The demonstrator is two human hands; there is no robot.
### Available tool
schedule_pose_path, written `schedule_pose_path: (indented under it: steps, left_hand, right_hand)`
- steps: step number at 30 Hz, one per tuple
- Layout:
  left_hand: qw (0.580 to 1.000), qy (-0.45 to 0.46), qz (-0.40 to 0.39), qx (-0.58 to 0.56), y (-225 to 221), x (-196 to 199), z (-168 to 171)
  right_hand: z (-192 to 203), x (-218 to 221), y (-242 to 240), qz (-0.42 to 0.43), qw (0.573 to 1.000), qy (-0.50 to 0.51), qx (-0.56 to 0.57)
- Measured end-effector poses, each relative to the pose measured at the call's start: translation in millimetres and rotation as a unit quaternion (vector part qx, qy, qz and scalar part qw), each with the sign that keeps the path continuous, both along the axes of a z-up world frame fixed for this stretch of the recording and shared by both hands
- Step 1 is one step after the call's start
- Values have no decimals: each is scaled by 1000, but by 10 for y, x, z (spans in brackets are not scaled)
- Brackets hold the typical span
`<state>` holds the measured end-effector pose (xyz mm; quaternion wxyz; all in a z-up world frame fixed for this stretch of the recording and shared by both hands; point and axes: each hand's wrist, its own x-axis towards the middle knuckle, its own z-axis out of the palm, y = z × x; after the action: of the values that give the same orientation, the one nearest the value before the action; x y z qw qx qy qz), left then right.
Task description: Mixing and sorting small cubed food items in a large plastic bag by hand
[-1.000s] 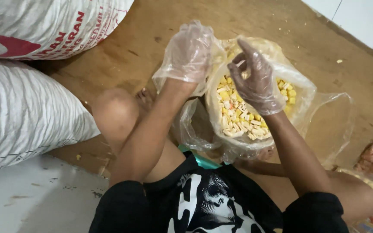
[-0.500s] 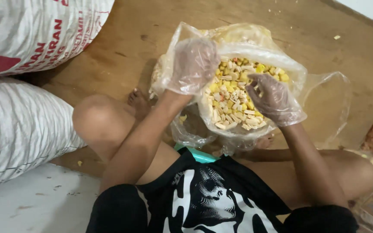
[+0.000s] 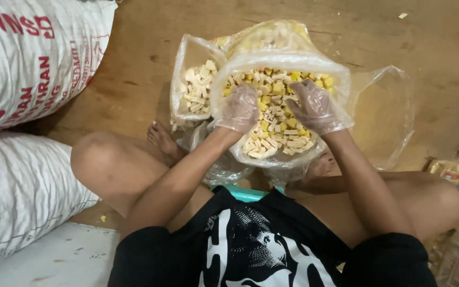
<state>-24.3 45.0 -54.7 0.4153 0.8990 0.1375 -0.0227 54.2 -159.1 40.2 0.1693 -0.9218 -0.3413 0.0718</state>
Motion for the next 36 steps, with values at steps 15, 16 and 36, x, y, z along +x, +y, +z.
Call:
schedule_pose_path:
  steps: [15,16,36]
  left_hand:
    - [999,48,-8,22,114,268,-161]
    - [998,55,-8,24,118,263,-173]
    - [992,113,15,48,260,442,-252]
  right_hand:
    - [-500,65,672,66,994,75,49]
    - [-809,101,669,66,996,28,57]
    - [-1529,434,1092,112,987,-106,-38]
